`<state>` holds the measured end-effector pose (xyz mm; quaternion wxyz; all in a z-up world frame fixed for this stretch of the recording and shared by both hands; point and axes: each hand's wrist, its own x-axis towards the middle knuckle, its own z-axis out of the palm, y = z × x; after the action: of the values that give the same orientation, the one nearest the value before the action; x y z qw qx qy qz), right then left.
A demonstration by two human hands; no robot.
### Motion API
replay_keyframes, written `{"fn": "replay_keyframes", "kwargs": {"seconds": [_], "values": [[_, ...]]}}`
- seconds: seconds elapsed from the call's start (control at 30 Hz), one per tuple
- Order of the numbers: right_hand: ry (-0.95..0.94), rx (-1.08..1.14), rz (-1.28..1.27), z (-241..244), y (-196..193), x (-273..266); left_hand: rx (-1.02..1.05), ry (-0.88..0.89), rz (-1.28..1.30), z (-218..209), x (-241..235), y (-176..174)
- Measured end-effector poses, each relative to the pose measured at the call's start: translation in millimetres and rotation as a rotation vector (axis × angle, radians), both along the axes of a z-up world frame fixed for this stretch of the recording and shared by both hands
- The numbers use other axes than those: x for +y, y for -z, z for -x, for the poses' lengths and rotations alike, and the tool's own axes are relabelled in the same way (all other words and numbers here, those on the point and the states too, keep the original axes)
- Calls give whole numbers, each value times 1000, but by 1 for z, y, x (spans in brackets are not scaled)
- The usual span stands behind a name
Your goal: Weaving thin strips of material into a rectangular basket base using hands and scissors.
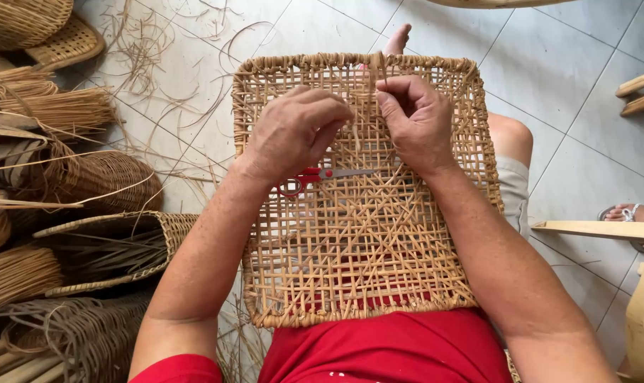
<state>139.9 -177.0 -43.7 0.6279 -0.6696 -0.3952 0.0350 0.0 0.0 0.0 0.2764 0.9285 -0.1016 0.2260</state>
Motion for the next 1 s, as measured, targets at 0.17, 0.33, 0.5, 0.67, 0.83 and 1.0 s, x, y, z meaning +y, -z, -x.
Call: {"fn": "replay_keyframes", "kwargs": {"seconds": [0.17,0.33,0.5,0.67,0.83,1.0], "values": [[4,-105,18,-4,7,5,-2,-90,98,5,0,21],[5,-176,6,-7,13,10,-65,-239,194,-2,14,41],[9,-394,158,-3,3,9,-88,-463,-80,-11,24,62],[-5,-489,207,0,1,9,-60,-438,-103,-7,17,53],[22,-595,209,-4,4,11,-27,-398,-105,-7,19,55],[-3,-878,234,-4,3,14,-59,-402,-96,-10,12,48]]}}
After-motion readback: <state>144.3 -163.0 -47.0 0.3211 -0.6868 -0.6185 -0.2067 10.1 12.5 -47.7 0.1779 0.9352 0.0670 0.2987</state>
